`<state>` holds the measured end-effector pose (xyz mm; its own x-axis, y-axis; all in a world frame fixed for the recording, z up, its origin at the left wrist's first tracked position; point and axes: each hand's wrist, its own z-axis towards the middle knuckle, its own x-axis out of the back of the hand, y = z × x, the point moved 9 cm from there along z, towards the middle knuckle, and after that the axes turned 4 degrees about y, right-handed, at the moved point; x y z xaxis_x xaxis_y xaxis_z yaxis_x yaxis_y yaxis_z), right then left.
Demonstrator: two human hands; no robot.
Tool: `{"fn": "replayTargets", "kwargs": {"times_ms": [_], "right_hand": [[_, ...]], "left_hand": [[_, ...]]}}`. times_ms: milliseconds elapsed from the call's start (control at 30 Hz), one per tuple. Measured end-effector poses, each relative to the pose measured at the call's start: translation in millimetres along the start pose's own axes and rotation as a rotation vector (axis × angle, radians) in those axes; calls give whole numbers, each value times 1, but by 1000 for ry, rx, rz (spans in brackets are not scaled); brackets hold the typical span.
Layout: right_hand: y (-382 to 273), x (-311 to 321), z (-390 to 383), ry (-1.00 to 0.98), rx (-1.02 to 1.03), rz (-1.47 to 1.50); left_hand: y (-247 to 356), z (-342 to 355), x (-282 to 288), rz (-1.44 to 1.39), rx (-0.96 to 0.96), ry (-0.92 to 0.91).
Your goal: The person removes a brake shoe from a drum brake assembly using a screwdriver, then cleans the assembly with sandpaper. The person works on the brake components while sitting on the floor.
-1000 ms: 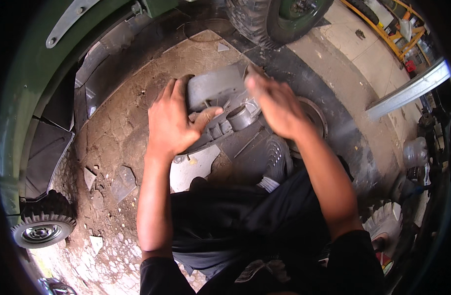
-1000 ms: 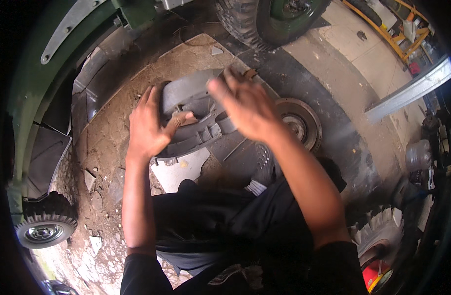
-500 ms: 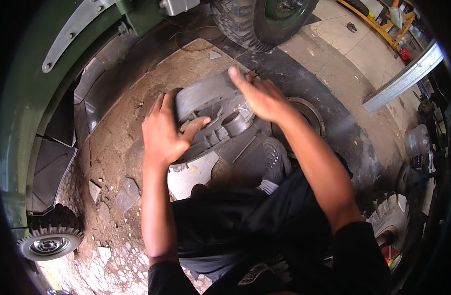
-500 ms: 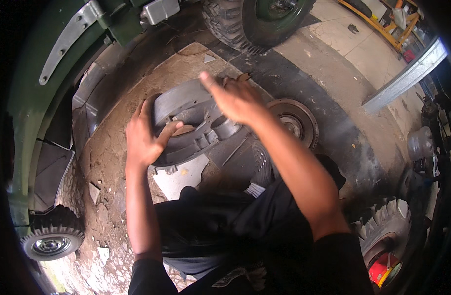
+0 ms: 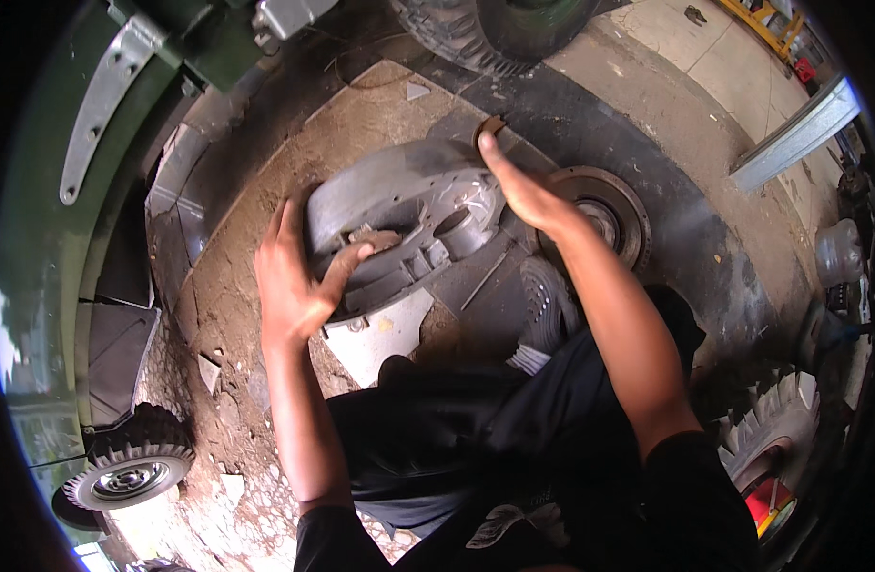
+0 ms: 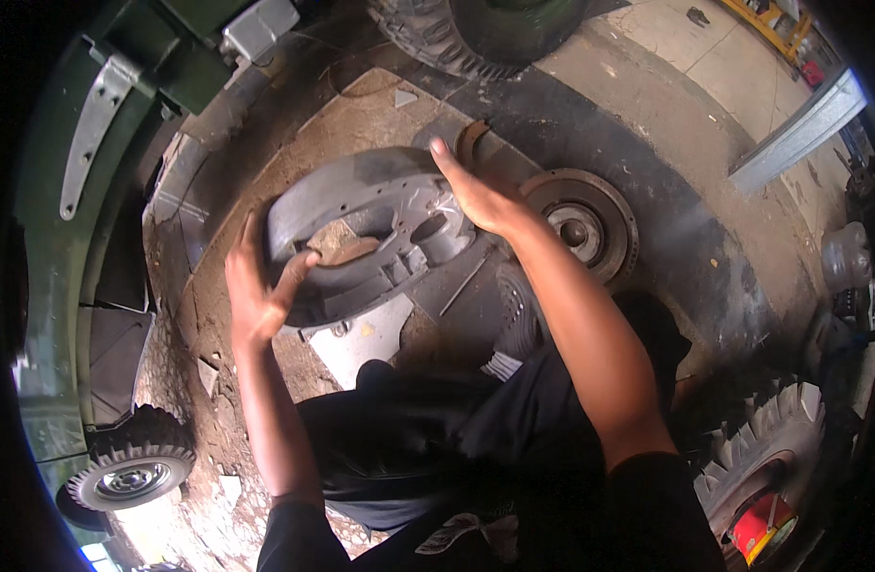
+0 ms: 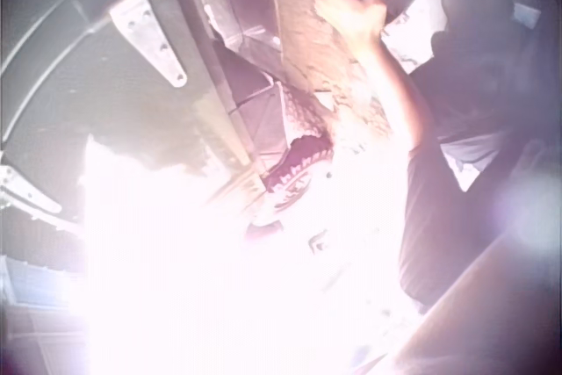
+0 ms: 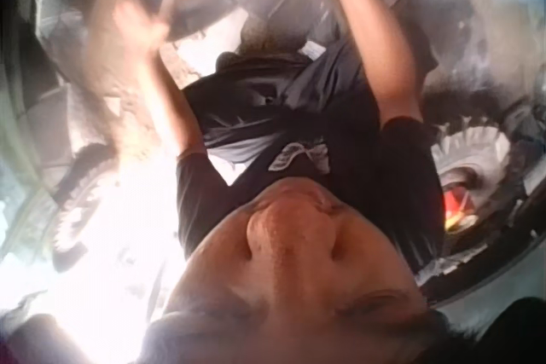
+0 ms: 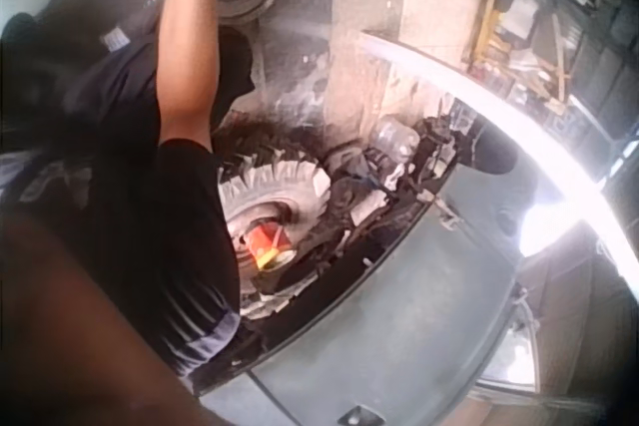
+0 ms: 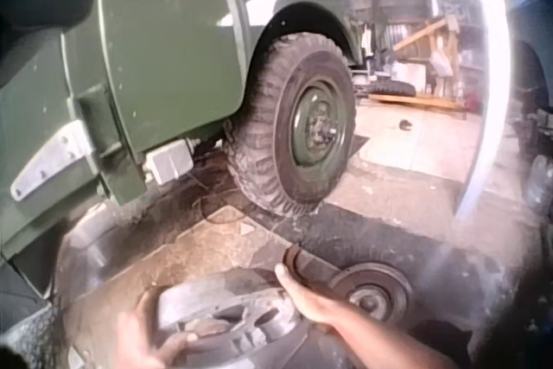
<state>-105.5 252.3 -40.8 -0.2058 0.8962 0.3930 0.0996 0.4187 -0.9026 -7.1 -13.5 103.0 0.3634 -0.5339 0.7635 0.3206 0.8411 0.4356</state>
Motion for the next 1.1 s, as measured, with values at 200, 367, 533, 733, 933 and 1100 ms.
{"fn": "replayTargets", "kwargs": {"times_ms": [200, 367, 533, 733, 933, 1100], "right_hand": [[-23, -3, -35, -102, 69, 55], [33, -6, 6, -32, -26, 230], [-47, 3, -45, -90, 122, -116], [3, 9, -10, -53, -65, -133], [-59, 16, -61, 63, 298, -191], [-67, 18, -68, 261, 656, -201]], "left_hand": [[-15, -20, 0, -91, -20, -16], [-13, -4, -4, -24, -4, -23], [-7, -13, -2, -42, -34, -16], [-5, -4, -6, 4, -23, -15], [-14, -12, -4, 0, 23, 5], [-12, -10, -4, -35, -2, 18]]}}
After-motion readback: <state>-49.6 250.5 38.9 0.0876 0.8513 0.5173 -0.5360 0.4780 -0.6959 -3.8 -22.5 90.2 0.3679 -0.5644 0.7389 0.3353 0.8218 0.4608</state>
